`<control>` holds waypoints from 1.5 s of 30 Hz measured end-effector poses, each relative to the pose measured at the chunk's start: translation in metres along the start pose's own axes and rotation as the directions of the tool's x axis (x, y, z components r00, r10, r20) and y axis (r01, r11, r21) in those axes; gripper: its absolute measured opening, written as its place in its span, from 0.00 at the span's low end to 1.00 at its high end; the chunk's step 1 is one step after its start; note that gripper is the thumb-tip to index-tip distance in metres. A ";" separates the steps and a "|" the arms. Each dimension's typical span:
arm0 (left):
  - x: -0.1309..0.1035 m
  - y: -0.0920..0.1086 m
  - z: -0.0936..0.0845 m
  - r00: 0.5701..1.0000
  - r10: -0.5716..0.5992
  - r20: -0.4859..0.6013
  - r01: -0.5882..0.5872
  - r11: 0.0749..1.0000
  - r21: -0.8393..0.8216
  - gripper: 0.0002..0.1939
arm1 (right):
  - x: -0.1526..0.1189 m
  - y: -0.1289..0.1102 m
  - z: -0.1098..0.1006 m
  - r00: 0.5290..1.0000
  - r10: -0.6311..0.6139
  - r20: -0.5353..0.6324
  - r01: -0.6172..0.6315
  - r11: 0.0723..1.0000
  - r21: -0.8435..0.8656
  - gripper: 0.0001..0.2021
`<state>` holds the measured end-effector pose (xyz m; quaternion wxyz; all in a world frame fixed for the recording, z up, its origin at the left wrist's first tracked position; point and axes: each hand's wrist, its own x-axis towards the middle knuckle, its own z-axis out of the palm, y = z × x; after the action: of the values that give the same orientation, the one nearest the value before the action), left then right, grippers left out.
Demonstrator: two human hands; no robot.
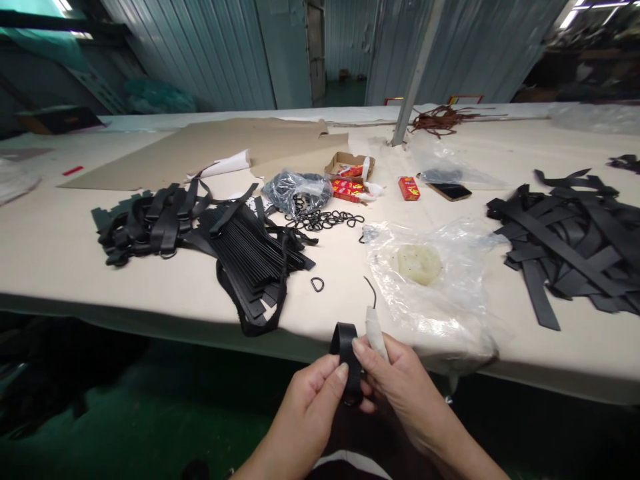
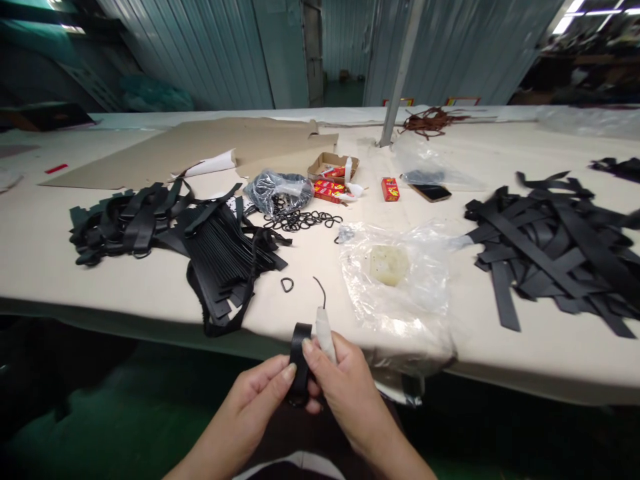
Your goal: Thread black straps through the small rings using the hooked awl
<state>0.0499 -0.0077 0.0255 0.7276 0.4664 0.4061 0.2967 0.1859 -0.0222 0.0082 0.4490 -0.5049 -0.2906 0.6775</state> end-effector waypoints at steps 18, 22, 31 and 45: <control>0.002 -0.027 0.002 0.995 0.031 -0.094 -0.012 0.981 0.196 0.22 | 0.007 0.012 0.007 0.998 -0.028 0.055 0.040 0.975 -0.219 0.17; 0.007 -0.028 -0.002 0.993 -0.004 -0.120 0.013 0.997 0.073 0.19 | 0.014 0.012 0.010 0.999 -0.038 0.029 0.044 0.969 -0.243 0.17; -0.003 -0.015 -0.014 1.000 -0.004 0.013 0.006 0.990 -0.139 0.16 | 0.009 0.001 0.001 0.996 0.024 0.084 -0.017 0.997 -0.076 0.18; -0.021 -0.008 -0.013 0.997 0.072 0.032 -0.075 0.990 0.117 0.19 | -0.005 0.006 0.012 0.979 0.067 0.194 -0.073 0.997 0.026 0.19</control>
<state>0.0283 -0.0219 0.0215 0.6929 0.5274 0.3953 0.2923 0.1734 -0.0285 0.0085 0.4028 -0.4394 -0.3037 0.7433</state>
